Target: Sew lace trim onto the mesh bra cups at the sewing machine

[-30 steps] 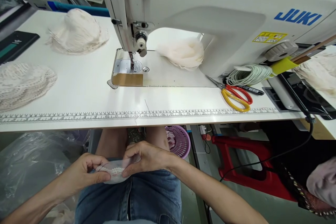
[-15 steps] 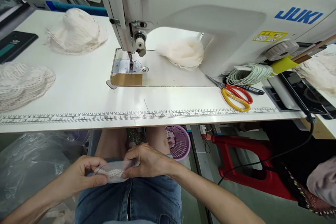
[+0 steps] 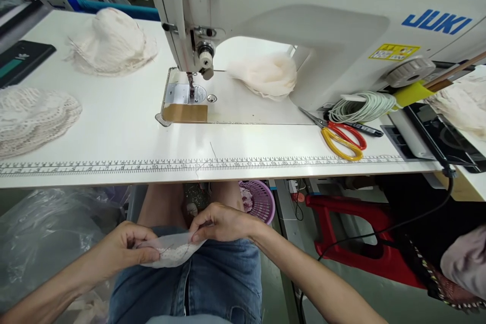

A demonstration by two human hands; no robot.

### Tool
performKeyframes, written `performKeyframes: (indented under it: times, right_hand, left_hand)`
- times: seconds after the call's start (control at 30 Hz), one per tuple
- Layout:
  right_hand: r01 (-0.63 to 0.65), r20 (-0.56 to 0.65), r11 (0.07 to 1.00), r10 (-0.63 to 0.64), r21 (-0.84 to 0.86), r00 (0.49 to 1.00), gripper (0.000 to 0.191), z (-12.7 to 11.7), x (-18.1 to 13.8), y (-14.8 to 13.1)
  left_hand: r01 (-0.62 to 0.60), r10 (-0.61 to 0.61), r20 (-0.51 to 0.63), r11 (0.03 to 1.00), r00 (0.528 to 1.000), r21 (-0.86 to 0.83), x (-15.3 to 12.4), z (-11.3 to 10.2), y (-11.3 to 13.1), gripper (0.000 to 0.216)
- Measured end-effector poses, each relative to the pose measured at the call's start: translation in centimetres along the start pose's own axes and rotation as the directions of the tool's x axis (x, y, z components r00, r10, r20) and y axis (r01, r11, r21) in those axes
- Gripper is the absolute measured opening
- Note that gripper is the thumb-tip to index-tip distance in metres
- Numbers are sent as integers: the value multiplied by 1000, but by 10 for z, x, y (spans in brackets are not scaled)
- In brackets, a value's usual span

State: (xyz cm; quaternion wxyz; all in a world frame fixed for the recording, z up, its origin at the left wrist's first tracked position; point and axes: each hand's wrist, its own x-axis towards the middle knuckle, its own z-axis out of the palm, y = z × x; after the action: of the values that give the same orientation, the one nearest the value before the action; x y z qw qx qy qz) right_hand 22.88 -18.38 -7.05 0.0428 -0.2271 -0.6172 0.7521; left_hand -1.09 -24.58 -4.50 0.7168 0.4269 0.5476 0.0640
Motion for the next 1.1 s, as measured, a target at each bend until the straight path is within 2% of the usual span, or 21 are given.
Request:
performKeyframes:
  times: [0.13, 0.23, 0.33, 0.57, 0.67, 0.83, 1.0, 1.1]
  right_hand:
    - [-6, 29, 1000, 6, 0, 1000, 33, 3, 1, 0]
    - [-23, -28, 998, 21, -58, 999, 41, 9, 2, 0]
    - [-17, -71, 996, 11, -84, 997, 40, 12, 3, 1]
    - [-50, -44, 992, 55, 118, 998, 37, 14, 4, 5]
    - [-49, -29, 988, 54, 150, 998, 33, 15, 3, 5]
    - [-6, -56, 1000, 7, 17, 998, 36, 18, 0, 2]
    - [14, -174, 986, -44, -168, 984, 43, 25, 1, -3]
    - [16, -207, 980, -58, -200, 977, 33, 28, 2, -3]
  left_hand:
    - [-8, 8, 12, 1000, 1000, -26, 0, -4, -7, 32]
    - [-17, 17, 5, 1000, 1000, -27, 0, -4, -9, 33]
    - [-19, 19, -14, 1000, 1000, -17, -1, -3, -8, 33]
    - [-6, 6, -11, 1000, 1000, 14, -4, -4, -5, 35]
    - [-22, 22, -20, 1000, 1000, -5, -5, -4, -7, 34]
    - [-22, 17, -70, 997, 997, -68, -8, -2, -7, 33]
    - [7, -23, -150, 995, 988, -104, -14, -1, -5, 31]
    - [9, -24, -177, 996, 984, -85, -19, -1, -4, 29]
